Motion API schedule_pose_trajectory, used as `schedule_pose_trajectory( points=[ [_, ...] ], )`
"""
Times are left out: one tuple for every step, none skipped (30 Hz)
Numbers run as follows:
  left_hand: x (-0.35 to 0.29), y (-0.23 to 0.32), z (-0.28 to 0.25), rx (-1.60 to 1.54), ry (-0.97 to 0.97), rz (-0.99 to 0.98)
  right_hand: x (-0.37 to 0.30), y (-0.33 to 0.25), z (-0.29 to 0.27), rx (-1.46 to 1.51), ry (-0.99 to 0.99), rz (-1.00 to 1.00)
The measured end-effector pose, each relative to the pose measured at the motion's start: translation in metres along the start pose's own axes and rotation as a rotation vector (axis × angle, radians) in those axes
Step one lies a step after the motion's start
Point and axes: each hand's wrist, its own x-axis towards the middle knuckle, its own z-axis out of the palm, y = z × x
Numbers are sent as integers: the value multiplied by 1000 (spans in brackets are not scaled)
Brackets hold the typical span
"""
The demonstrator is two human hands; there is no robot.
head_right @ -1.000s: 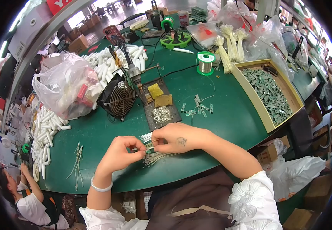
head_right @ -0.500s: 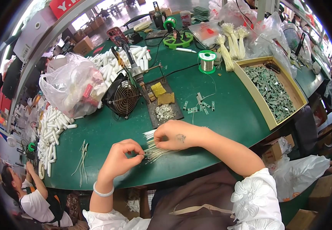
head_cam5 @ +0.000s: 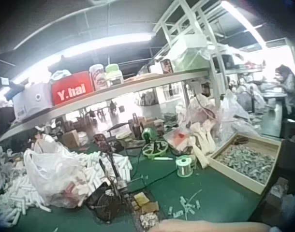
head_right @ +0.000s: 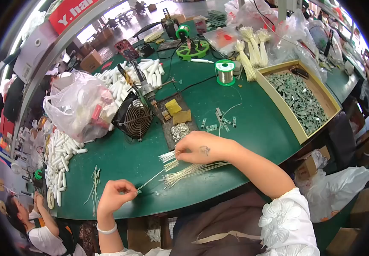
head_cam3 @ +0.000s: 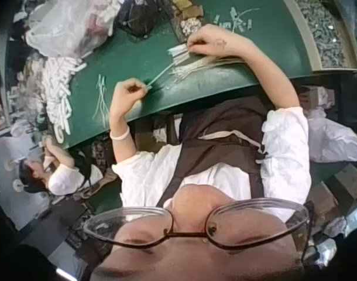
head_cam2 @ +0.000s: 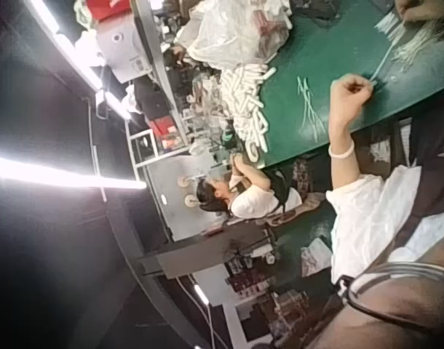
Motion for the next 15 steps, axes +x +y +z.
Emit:
schedule_pose_trajectory(
  points=[
    [-3,-3,-1,-27,15,-34,0,-1,-1,4,10,5],
    [-4,-6,-2,-24,6,-35,0,0,0,8,14,11],
    [-5,-8,-2,-20,-14,-67,0,1,2,19,18,2],
    [-6,-9,-3,-17,-30,-99,1,2,3,28,19,-11],
    [-5,-9,-3,-17,-33,-100,2,2,4,29,20,-8],
    [-5,-8,-4,2,-66,-104,1,2,5,48,37,-6],
    [-4,-6,-4,20,-92,-108,2,1,5,65,51,-10],
    [-1,-4,-4,18,-88,-108,1,1,5,63,48,-13],
    [6,-2,-4,56,40,55,0,-1,5,73,47,20],
    [14,-1,-4,93,170,217,0,-2,6,81,44,52],
    [26,4,-2,26,179,216,0,-3,8,76,36,48],
    [41,11,7,-50,153,167,1,-2,11,109,51,27],
    [57,21,19,-130,118,122,1,-1,13,138,70,13],
    [69,32,30,-202,27,79,1,-3,12,130,69,19],
    [79,37,39,-243,11,58,2,-6,9,158,98,73]
  ],
)
